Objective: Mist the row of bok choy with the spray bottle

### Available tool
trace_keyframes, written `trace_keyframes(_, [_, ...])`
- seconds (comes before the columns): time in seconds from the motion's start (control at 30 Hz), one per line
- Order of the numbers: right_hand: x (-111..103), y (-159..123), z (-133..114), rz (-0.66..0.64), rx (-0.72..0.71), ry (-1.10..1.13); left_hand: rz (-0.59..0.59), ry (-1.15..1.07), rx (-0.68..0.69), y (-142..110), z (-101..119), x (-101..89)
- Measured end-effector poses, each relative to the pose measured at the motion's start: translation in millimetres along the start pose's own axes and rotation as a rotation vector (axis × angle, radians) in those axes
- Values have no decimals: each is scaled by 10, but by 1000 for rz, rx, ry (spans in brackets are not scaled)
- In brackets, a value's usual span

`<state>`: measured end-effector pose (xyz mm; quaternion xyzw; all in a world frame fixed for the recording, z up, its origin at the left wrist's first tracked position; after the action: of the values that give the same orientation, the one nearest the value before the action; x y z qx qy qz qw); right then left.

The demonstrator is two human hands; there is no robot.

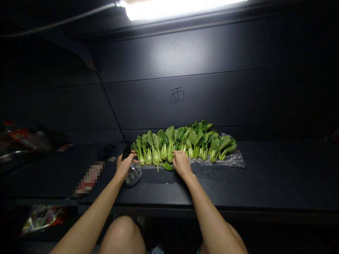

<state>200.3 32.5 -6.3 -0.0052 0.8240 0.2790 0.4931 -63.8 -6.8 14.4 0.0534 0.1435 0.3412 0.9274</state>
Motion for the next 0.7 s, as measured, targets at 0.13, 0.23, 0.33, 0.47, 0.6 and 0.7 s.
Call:
trace_keyframes(0.13, [-51,-31,55,36,-5,16,26,12,-18,4,-1,-20])
trace_keyframes(0.23, [-79,-51,100,52,-7,14,8,2,-22,-6,-3,-44])
trace_keyframes(0.33, [-96,-67,154,59,0,3,-24,-15,-6,-43,0,-51])
trace_keyframes(0.47, [-117,-94,224,55,5,-3,-99,-61,45,-138,56,15])
trace_keyframes(0.6, [-155,-120,274,46,36,-5,-196,-116,88,-250,155,139])
trace_keyframes(0.7, [-188,-137,301,31,62,-7,-223,-100,110,-307,192,221])
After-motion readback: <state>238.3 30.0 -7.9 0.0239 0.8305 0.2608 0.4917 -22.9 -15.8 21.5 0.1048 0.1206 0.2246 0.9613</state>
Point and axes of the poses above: each hand's wrist, its own y-axis towards the middle knuckle, its own x-axis out of the palm, z = x × y, the point moved 2 cm from there along y, towards the middle knuckle, and after that the axes turned 1 degree about x, right-handed, at the moved point
